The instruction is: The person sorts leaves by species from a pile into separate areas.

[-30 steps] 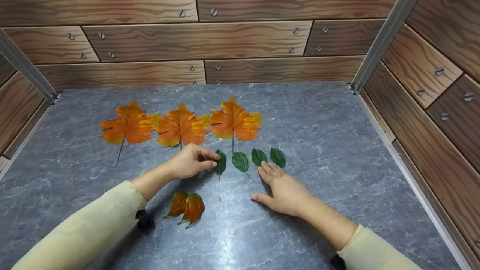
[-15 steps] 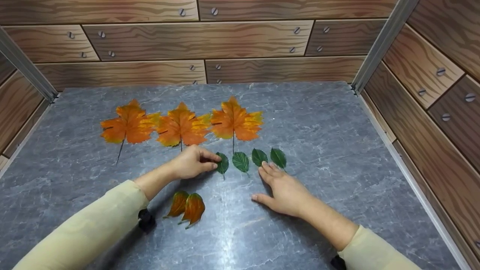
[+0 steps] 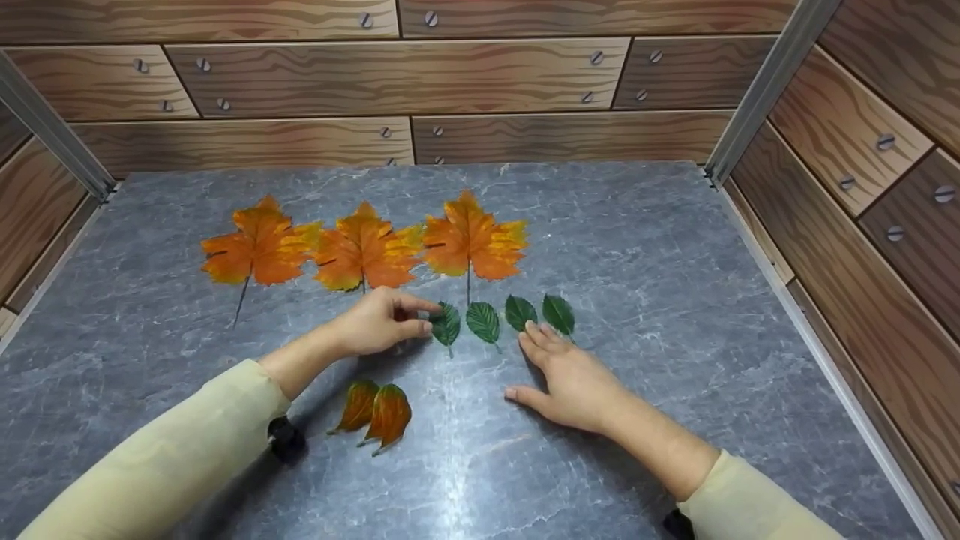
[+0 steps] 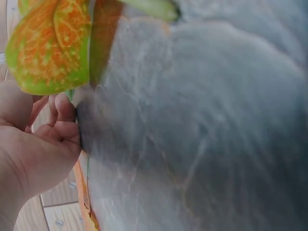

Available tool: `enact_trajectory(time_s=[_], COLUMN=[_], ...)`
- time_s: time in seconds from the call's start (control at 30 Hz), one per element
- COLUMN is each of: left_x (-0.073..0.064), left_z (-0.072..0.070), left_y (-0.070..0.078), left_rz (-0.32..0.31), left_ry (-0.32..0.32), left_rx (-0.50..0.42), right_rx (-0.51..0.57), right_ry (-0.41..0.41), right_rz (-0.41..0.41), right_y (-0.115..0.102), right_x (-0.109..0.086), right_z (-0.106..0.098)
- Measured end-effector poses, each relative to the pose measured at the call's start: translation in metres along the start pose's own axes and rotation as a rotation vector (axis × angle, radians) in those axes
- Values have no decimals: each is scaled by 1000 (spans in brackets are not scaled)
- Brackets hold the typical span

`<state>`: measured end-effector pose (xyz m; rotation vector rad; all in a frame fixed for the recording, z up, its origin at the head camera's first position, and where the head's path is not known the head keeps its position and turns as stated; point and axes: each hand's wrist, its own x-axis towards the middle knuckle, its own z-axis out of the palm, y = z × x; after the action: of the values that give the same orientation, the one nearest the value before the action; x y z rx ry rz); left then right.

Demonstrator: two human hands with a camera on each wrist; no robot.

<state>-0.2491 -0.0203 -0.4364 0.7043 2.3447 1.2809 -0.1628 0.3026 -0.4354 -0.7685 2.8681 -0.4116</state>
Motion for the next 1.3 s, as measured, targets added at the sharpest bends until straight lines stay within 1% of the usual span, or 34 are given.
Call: enact_trajectory(time_s=[0.13, 0.2, 0.43, 0.6, 0.73, 0.87, 1.1, 1.3], left_x=[-12, -20, -54, -78, -95, -105, -111, -114], left_z=[-10, -16, -36, -42, -41, -36, -27, -20], left_y=[-1, -2, -4, -8, -12, -16, -18, -21], left_rz=[-8, -12, -19, -38, -44, -52, -46, -30], left_ry=[16, 18, 4, 3, -23, -52, -82, -82], left_rx=[-48, -54, -74, -65, -69, -66, -66, -75], right_rx=[-1, -2, -13, -16, -15, -13, -6, 0], right_ry=[-3, -5, 2, 2, 2, 1, 1, 0], right_rz=[1, 4, 5, 7, 7, 6, 9, 7], right_y=[-1, -1, -1, -1, -1, -1, 0, 0], right_x=[0, 1, 0, 0, 1, 2, 2, 1], right_z=[0, 0, 0, 0, 0, -1, -2, 1])
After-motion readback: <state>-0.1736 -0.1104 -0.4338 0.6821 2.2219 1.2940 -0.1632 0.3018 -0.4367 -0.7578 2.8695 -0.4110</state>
